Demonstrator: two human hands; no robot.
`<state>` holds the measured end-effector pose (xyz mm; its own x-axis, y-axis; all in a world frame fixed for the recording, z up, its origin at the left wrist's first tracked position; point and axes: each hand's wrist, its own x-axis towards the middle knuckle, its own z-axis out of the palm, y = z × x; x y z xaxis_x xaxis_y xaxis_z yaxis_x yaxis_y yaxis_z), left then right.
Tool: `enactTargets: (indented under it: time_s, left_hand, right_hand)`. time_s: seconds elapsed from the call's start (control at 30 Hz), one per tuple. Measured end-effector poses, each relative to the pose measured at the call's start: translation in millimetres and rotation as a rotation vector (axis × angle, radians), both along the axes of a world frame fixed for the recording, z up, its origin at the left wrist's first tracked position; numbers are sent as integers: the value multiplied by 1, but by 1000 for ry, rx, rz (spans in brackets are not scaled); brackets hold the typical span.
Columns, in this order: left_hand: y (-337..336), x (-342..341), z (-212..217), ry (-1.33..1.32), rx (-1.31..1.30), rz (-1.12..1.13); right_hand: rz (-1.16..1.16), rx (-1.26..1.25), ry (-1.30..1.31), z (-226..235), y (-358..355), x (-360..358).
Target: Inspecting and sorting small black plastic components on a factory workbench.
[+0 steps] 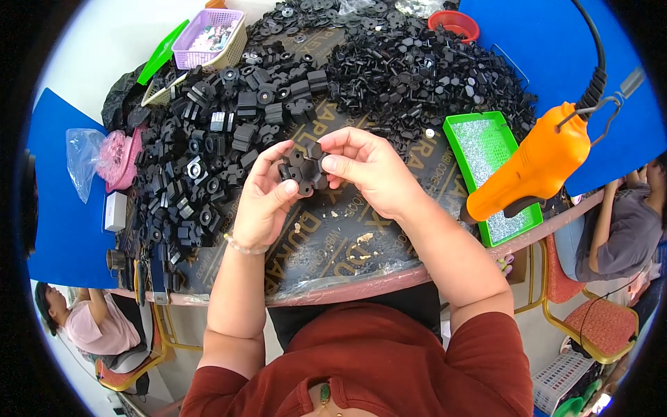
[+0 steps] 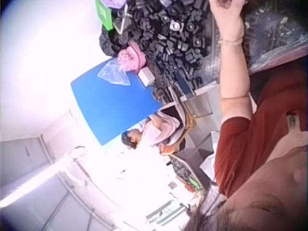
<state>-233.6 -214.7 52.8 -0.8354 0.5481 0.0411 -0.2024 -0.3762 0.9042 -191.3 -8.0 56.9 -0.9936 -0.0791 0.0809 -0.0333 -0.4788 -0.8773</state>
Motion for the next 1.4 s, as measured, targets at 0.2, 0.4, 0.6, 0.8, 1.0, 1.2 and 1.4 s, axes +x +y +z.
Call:
enactTargets:
  time_s: [0.2,0.4,0.6,0.8,1.0,1.2,1.4]
  left_hand:
    - [-1,0,-1,-59,55,-7]
    - [1,-2,-3,87,-17,39]
    - [0,2,-7,311,-211,76]
    - [2,5,0,403,-262,67]
    - [-4,1,-5,446,-363,-23]
    - [-3,3,-4,309,-194,-64]
    - [-4,2,-4,294,-219,-73]
  right_hand:
    - [81,-110,5,2,-1,3]
    - [98,-140,28,-2,0,3]
    - [44,-163,11,-2,2,2]
    - [40,-98,-17,2,4,2]
    - [102,-120,-23,6,9,4]
    - [149,-93,-71,6,9,5]
    - [0,87,10,7,7,5]
